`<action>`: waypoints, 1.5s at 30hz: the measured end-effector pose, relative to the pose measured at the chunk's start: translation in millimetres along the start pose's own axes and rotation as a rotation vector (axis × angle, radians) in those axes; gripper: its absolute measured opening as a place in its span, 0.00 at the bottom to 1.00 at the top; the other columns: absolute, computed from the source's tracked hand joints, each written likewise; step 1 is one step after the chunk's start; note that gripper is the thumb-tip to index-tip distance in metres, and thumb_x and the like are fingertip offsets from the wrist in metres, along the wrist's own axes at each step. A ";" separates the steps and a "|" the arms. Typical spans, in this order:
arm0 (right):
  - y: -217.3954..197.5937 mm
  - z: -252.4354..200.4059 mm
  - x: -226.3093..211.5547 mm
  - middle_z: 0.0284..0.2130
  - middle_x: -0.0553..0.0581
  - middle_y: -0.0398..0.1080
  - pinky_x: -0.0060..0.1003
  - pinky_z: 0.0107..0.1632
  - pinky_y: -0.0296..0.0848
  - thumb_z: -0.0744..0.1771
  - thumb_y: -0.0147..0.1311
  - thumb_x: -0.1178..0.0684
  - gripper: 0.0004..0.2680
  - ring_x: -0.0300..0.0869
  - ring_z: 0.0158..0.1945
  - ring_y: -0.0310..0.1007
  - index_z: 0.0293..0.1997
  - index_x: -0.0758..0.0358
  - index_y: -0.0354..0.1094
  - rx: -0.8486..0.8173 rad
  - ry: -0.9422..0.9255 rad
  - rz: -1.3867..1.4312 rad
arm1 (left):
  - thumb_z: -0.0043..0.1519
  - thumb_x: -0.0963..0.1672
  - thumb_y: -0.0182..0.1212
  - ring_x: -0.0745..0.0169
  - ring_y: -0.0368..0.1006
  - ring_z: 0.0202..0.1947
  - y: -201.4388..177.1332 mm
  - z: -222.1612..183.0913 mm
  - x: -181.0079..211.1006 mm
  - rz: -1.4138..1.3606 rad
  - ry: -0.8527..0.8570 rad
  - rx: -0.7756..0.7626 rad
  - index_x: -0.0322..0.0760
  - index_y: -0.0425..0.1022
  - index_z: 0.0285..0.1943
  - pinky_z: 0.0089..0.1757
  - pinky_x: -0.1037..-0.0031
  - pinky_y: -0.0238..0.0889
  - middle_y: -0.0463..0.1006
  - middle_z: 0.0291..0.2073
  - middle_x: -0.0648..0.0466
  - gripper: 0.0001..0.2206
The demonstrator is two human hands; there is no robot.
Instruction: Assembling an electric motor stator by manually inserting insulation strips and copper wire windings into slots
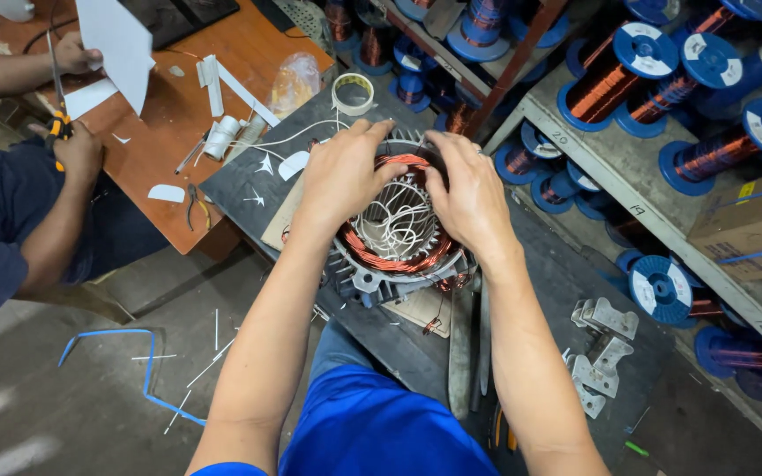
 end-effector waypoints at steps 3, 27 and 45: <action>2.1 -0.2 4.6 0.59 0.62 0.73 0.52 0.59 0.72 0.69 0.57 0.55 0.15 0.59 0.60 0.75 0.65 0.56 0.71 0.029 -0.017 0.014 | 0.69 0.54 0.63 0.37 0.79 0.56 -2.4 -2.0 4.7 0.042 0.000 0.011 0.43 0.71 0.75 0.54 0.40 0.71 0.80 0.55 0.46 0.27; 3.8 0.2 14.5 0.61 0.62 0.75 0.57 0.63 0.72 0.64 0.67 0.59 0.12 0.64 0.61 0.75 0.52 0.58 0.80 0.057 0.002 0.071 | 0.73 0.51 0.56 0.36 0.80 0.55 2.1 -0.7 -2.1 -0.024 0.032 0.111 0.42 0.75 0.72 0.52 0.43 0.72 0.81 0.53 0.45 0.21; 9.4 -1.3 11.6 0.63 0.58 0.69 0.60 0.64 0.71 0.65 0.65 0.55 0.15 0.63 0.63 0.71 0.59 0.49 0.76 -0.055 0.037 -0.019 | 0.73 0.49 0.55 0.33 0.81 0.53 7.7 0.9 0.2 0.097 0.079 0.093 0.39 0.74 0.72 0.51 0.43 0.74 0.81 0.53 0.43 0.20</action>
Point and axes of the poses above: each hand's wrist, its own z-axis towards the middle knuckle, its own y-axis out of the palm, x = y × z, the point moved 7 cm from there along z, towards the middle knuckle
